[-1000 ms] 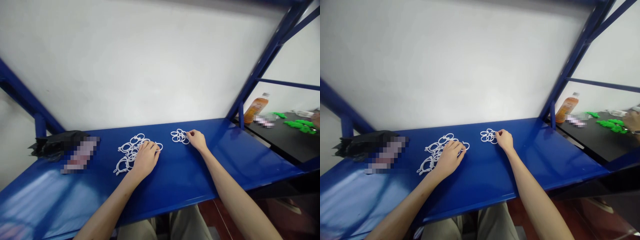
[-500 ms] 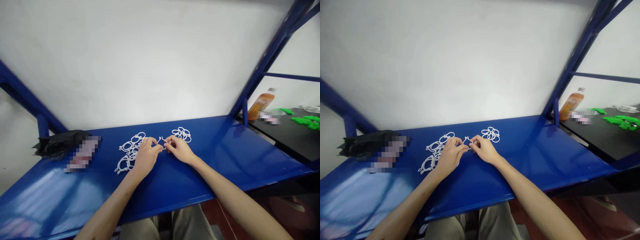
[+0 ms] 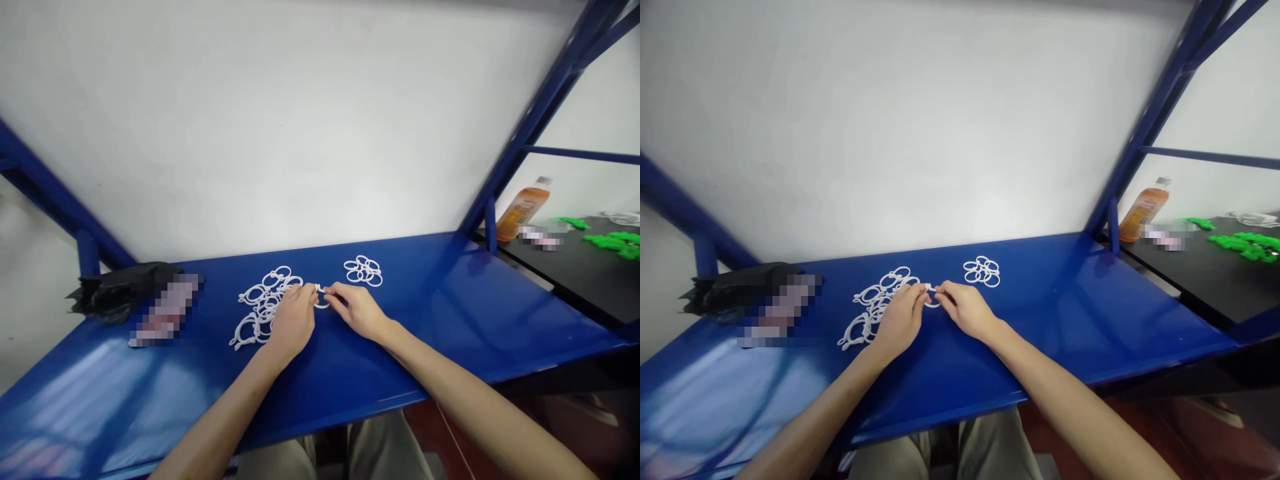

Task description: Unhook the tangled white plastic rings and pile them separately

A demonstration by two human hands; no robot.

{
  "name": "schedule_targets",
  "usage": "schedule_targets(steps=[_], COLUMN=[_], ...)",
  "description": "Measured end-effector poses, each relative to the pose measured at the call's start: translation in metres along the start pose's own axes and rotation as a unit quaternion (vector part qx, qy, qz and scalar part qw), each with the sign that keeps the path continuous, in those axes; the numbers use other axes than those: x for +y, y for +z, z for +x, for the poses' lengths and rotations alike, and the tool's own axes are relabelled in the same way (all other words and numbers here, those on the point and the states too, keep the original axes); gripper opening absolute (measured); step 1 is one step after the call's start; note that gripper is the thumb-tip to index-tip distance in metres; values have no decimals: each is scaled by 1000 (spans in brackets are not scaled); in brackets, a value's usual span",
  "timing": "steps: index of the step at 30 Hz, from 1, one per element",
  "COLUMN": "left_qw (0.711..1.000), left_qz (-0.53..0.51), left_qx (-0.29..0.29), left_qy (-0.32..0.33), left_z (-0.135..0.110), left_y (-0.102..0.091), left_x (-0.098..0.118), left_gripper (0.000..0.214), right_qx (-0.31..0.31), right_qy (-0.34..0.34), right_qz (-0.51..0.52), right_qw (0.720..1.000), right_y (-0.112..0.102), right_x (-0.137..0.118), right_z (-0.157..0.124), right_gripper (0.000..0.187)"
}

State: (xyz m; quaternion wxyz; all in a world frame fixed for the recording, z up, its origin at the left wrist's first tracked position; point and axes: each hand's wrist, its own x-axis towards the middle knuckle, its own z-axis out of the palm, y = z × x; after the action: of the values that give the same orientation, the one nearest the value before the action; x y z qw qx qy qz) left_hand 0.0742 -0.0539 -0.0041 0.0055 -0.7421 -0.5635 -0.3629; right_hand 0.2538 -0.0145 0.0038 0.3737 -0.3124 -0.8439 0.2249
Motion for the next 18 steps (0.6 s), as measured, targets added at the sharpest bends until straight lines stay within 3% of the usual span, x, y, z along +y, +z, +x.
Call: schedule_targets(steps=[4,9,18], left_qw=[996,989,984], left_qz=[64,99,111], left_qx=[0,2,-29], left_qy=[55,113,133], left_z=[-3,-3,-3], left_y=[-3,-2,-3], left_x=[0,-3,-6], left_gripper=[29,27,26], right_qx=[-12,-7,-12], right_qy=[-48,-54,-91], right_qz=[-47,-70,-97], right_qw=[998,996,991], right_y=[2,2,1], right_x=[-1,3,6], right_z=[-3,-3,-3], right_gripper=[18,16,18])
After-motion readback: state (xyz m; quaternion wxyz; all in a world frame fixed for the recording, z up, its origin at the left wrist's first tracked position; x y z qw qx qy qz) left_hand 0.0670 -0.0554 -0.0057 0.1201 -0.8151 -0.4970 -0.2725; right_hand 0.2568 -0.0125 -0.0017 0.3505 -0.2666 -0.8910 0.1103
